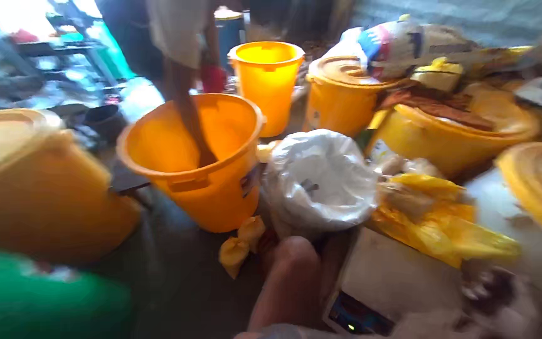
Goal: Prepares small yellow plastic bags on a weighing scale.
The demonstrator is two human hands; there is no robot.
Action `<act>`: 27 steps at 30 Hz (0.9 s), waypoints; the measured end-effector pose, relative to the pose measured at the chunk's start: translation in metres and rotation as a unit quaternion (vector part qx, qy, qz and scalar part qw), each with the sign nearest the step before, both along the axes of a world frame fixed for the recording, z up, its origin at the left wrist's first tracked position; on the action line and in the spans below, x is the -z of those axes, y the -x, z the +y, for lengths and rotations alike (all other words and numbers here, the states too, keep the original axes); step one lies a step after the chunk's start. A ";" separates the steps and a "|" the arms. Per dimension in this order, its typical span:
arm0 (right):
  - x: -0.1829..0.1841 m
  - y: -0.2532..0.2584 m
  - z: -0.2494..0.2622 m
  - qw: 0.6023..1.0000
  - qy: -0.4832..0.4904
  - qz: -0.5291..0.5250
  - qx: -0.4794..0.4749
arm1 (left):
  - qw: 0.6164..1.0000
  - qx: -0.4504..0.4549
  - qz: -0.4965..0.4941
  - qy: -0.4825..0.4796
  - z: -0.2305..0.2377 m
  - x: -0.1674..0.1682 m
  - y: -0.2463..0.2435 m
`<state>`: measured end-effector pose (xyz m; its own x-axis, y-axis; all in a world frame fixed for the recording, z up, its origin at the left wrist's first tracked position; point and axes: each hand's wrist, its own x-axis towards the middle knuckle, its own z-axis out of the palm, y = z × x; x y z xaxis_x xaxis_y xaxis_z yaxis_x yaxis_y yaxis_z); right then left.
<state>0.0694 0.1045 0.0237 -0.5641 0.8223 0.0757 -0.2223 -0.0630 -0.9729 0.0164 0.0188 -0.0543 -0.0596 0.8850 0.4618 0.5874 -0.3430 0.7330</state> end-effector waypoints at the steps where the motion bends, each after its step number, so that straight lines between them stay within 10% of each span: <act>1: 0.023 -0.015 0.022 0.997 0.045 0.025 0.052 | 0.999 0.022 0.010 0.025 0.001 0.008 0.000; 8: 0.055 -0.029 0.064 0.922 0.237 0.156 0.263 | 0.972 0.182 -0.059 0.136 0.036 -0.017 0.029; 27: 0.072 -0.003 0.068 0.898 0.130 0.082 0.412 | 0.930 0.143 -0.294 0.170 0.043 0.021 0.011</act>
<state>0.0722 0.1729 -0.0480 0.2444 0.9576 -0.1527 -0.4364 -0.0320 -0.8992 0.0054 0.0618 -0.0752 0.0462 0.9924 0.1139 -0.0290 -0.1126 0.9932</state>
